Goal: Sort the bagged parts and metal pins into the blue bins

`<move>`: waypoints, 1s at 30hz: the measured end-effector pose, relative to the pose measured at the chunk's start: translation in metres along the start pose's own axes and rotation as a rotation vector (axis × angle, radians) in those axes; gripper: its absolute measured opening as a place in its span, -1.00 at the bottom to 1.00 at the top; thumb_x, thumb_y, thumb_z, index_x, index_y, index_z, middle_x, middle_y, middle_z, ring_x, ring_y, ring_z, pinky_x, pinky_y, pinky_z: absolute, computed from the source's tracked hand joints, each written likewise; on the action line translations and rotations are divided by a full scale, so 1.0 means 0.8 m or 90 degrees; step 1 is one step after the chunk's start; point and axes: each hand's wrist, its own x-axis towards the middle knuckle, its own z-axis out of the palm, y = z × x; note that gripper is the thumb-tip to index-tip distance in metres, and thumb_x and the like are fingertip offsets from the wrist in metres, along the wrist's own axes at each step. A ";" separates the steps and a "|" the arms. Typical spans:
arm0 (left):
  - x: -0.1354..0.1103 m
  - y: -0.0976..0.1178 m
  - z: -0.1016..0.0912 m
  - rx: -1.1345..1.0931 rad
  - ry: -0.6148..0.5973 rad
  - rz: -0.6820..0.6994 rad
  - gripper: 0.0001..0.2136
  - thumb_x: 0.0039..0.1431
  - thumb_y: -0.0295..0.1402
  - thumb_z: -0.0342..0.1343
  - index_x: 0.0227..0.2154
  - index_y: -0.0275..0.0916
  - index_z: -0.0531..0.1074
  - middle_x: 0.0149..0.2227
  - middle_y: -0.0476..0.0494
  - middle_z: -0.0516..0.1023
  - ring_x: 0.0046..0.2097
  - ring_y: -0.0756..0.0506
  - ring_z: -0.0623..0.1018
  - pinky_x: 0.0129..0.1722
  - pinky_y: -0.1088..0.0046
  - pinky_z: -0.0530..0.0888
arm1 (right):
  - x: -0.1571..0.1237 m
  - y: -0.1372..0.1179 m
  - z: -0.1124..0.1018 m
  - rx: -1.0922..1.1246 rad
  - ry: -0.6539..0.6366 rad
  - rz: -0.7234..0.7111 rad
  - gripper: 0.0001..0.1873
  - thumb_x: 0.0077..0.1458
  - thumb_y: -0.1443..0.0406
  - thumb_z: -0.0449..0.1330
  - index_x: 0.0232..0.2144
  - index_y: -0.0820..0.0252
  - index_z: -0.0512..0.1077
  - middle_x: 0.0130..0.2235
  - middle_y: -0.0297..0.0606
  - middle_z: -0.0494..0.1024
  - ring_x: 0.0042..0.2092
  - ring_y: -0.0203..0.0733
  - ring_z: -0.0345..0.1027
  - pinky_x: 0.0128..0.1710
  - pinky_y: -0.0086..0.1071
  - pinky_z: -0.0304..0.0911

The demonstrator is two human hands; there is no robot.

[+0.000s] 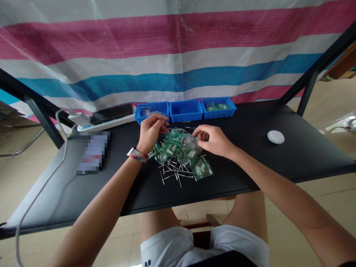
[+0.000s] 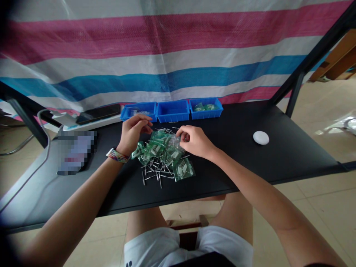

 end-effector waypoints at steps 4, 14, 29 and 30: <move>-0.019 0.013 0.016 0.081 -0.153 0.057 -0.81 0.27 -0.23 0.25 -0.24 -0.25 0.65 -0.39 -0.10 0.64 -0.42 -0.03 0.60 -0.39 0.48 0.51 | 0.004 -0.005 -0.005 0.193 0.063 0.020 -0.80 0.11 0.39 0.31 -0.17 0.18 0.59 -0.29 -0.28 0.58 -0.24 -0.17 0.47 -0.19 -0.26 0.36; -0.049 0.020 0.047 0.154 -0.254 0.108 -0.77 0.28 -0.19 0.32 -0.16 -0.24 0.68 -0.24 -0.18 0.74 -0.28 -0.09 0.64 -0.27 0.44 0.55 | 0.008 0.002 0.009 0.401 0.132 0.080 -0.74 0.07 0.21 0.43 -0.19 0.14 0.54 -0.26 -0.29 0.55 -0.17 -0.16 0.48 -0.05 -0.21 0.45; -0.044 0.024 0.039 0.149 -0.200 0.101 -0.81 0.25 -0.19 0.35 -0.32 -0.22 0.72 -0.27 -0.20 0.75 -0.27 -0.12 0.65 -0.32 0.41 0.52 | 0.007 -0.002 0.008 0.310 0.075 0.095 -0.75 0.11 0.11 0.44 -0.33 0.16 0.60 -0.47 -0.38 0.50 -0.49 -0.31 0.26 -0.51 -0.39 0.18; -0.045 0.024 0.040 0.152 -0.197 0.102 -0.80 0.25 -0.18 0.35 -0.35 -0.22 0.70 -0.30 -0.19 0.74 -0.28 -0.11 0.64 -0.32 0.41 0.51 | 0.007 -0.001 0.007 0.310 0.070 0.094 -0.76 0.12 0.12 0.44 -0.32 0.16 0.61 -0.50 -0.40 0.48 -0.51 -0.32 0.24 -0.53 -0.40 0.16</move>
